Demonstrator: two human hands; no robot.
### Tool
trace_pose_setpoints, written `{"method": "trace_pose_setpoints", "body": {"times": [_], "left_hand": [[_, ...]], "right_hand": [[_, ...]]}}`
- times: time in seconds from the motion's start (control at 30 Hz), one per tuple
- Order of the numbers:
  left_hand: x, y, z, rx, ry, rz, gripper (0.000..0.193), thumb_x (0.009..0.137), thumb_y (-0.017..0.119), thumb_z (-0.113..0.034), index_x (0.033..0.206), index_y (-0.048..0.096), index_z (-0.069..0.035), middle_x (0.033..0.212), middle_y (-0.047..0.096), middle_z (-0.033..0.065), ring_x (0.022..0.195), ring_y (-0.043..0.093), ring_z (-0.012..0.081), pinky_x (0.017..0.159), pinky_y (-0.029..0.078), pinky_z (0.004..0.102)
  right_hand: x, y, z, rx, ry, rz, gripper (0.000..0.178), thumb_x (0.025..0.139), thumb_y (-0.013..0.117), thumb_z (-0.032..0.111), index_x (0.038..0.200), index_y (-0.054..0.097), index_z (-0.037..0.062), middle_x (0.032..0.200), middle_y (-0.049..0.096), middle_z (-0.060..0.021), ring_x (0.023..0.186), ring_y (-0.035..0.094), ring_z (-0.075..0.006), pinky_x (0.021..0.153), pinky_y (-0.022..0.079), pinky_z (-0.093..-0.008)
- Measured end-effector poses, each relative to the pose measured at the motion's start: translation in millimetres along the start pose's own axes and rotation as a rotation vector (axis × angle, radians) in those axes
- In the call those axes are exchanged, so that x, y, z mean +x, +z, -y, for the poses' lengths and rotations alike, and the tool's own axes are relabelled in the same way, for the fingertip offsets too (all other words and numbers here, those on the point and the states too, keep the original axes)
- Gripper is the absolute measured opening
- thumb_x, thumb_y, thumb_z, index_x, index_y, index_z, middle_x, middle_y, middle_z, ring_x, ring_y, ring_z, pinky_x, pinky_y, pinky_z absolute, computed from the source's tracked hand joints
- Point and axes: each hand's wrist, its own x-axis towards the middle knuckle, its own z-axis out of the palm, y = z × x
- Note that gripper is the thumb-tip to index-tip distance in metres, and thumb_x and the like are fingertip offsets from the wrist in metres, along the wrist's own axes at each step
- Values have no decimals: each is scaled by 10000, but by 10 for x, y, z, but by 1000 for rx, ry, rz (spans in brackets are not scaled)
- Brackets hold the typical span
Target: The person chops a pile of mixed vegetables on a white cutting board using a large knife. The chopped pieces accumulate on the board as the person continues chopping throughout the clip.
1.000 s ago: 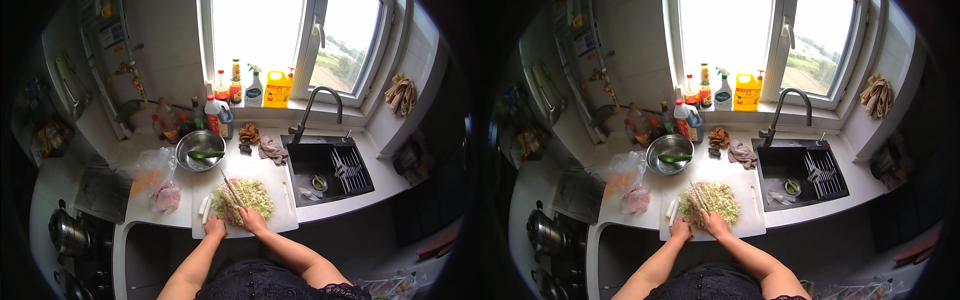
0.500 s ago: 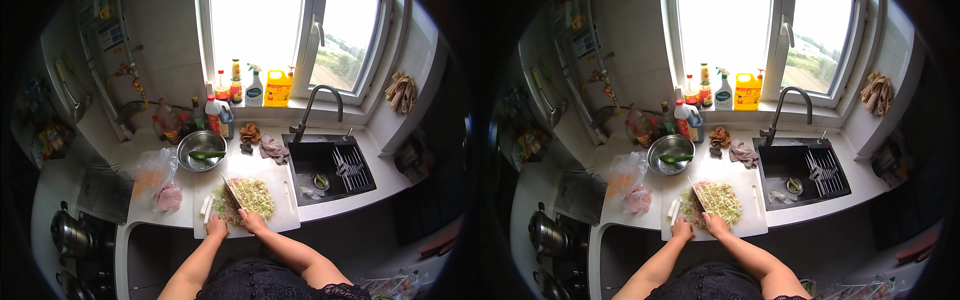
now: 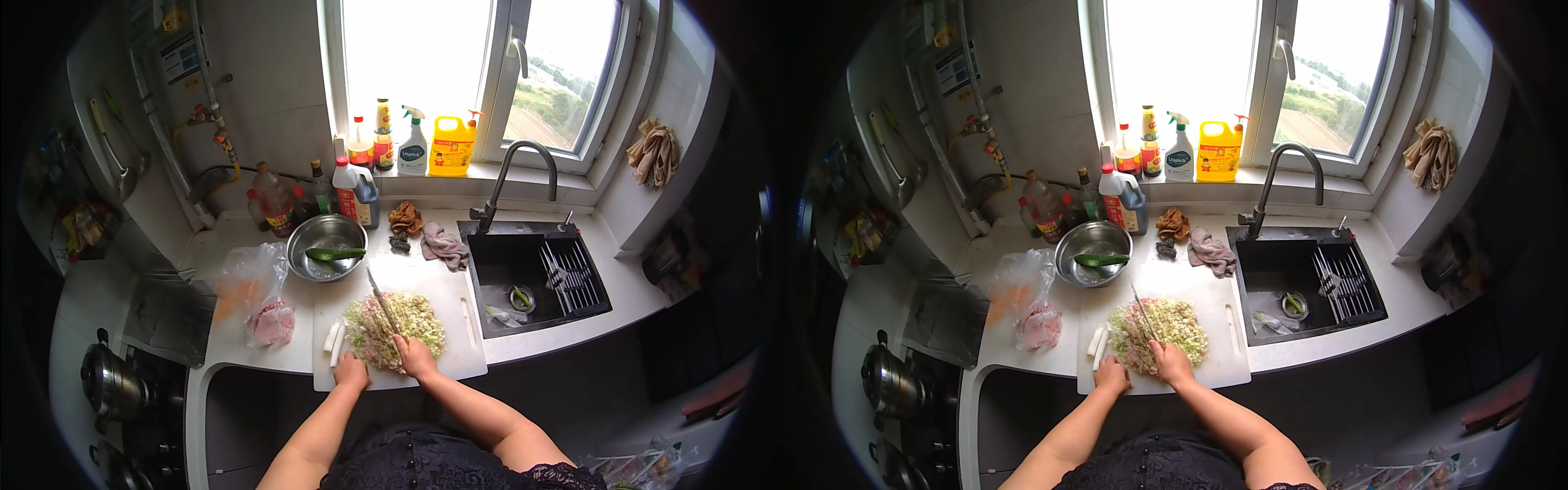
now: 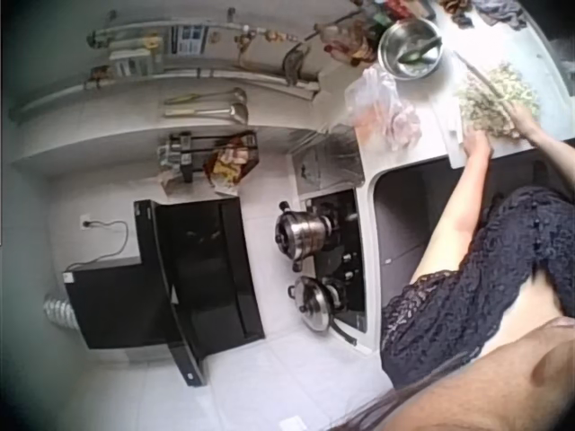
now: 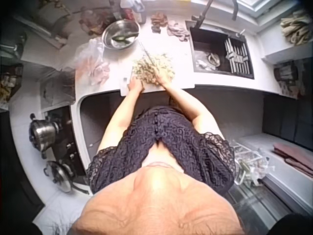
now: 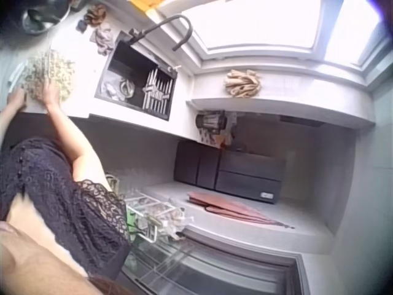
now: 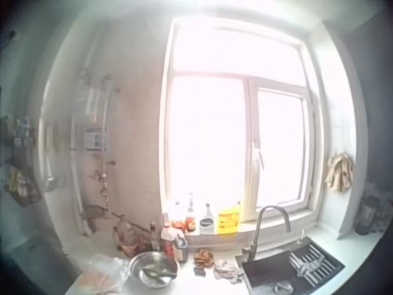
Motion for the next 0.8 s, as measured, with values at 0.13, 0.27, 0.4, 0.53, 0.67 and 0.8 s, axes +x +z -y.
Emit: {"method": "trace_pose_setpoints", "body": {"times": [0.13, 0.27, 0.4, 0.53, 0.67, 0.8], "left_hand": [[0, 0, -15, 2, 10, -27, 544, 609, 845, -279, 1063, 653, -48, 1200, 483, 87, 1156, 455, 292, 915, 456, 404], [20, 0, 2, -15, -3, -15, 558, 598, 852, -275, 1064, 651, -45, 1198, 483, 93, 1159, 452, 298, 909, 458, 411], [125, 192, 43, 29, -9, -89, 252, 576, 853, -315, 752, 723, -191, 1092, 488, 38, 1108, 453, 252, 883, 465, 375], [128, 189, 64, 32, -7, -99, 252, 574, 852, -318, 747, 722, -190, 1078, 486, 41, 1099, 456, 255, 877, 466, 372], [155, 223, 119, 8, -11, -112, 244, 568, 855, -310, 727, 718, -185, 1070, 487, 39, 1098, 457, 255, 872, 469, 374], [150, 231, 85, 35, -8, -98, 242, 564, 856, -308, 723, 719, -188, 1065, 489, 38, 1095, 459, 253, 867, 472, 380]], "right_hand": [[52, -43, -142, -29, 74, 46, 627, 923, 373, 549, 841, 621, -21, 831, 615, -289, 836, 584, -454, 746, 439, -501], [11, -172, 15, 8, 24, 1, 638, 916, 379, 559, 830, 617, -27, 838, 615, -293, 858, 580, -454, 745, 437, -501], [48, -61, -260, -35, 59, -31, 634, 917, 379, 552, 845, 629, -26, 830, 618, -291, 848, 586, -453, 743, 446, -489], [22, -266, -140, -18, 60, 25, 642, 918, 380, 549, 784, 637, -24, 773, 620, -280, 803, 593, -455, 730, 451, -489], [-9, -319, -114, -9, 50, -37, 621, 918, 395, 541, 848, 620, -34, 823, 621, -282, 845, 590, -449, 750, 445, -491], [46, -301, -393, 20, 164, 77, 653, 906, 392, 565, 933, 618, -48, 930, 623, -290, 927, 581, -445, 808, 439, -493]]}}
